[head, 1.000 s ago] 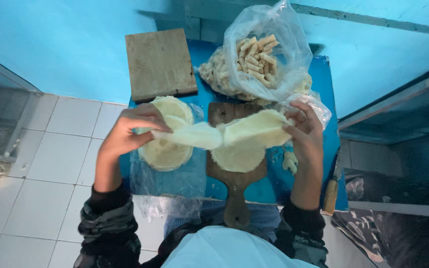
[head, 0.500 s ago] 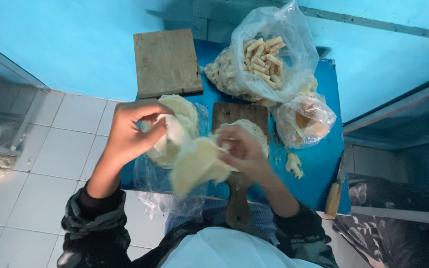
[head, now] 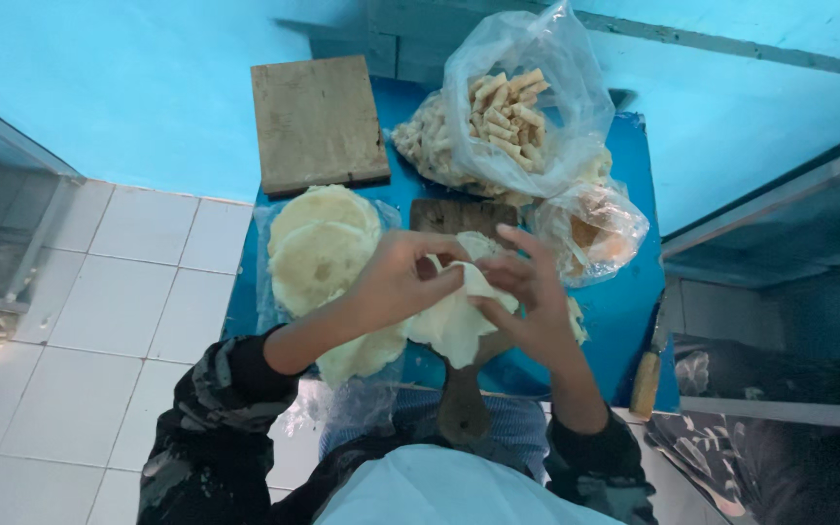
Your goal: The person sits at a blue table and handles round flat dough discs, tearing pieces of dough by hand and placing them onto the discs, stacking the finished discs on the table. A bag of fried snack sticks and a wooden paddle board sit nearby on the table.
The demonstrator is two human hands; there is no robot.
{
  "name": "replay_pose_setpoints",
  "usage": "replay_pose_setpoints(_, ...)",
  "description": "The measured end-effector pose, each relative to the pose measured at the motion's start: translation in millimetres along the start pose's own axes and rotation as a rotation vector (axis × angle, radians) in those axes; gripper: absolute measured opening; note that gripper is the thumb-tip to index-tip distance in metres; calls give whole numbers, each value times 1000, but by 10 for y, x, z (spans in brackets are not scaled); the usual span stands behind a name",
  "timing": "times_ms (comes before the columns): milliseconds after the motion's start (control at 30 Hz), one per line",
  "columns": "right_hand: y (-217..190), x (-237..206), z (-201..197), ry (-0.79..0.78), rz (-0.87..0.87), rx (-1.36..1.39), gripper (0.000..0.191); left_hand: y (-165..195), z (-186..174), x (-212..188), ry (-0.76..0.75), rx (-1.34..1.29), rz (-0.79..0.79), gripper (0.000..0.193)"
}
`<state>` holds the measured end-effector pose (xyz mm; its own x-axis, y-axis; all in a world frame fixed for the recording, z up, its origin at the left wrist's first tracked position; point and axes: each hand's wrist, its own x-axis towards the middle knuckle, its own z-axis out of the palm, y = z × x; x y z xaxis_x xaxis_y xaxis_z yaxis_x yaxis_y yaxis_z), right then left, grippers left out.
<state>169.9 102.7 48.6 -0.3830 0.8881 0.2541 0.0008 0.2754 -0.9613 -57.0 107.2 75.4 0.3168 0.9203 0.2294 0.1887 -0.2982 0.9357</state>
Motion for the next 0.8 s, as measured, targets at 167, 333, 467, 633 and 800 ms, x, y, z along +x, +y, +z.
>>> replay_pose_setpoints(167,254,-95,-354,37,97,-11,74,-606,144,165,-192,-192,-203,24)
replay_pose_setpoints(333,818,225,-415,30,79,-268,67,-1389,209,500,-139,168,-107,28)
replay_pose_setpoints(467,1076,305,-418,118,123,-394,71,-1562,243,485,-44,337,-56,34)
replay_pose_setpoints(633,1079,262,-440,184,105,-446,70,-1370,166,453,37,426,-18,30)
replay_pose_setpoints(800,1032,269,-387,188,64,-495,67,-1247,152,446,83,436,46,32)
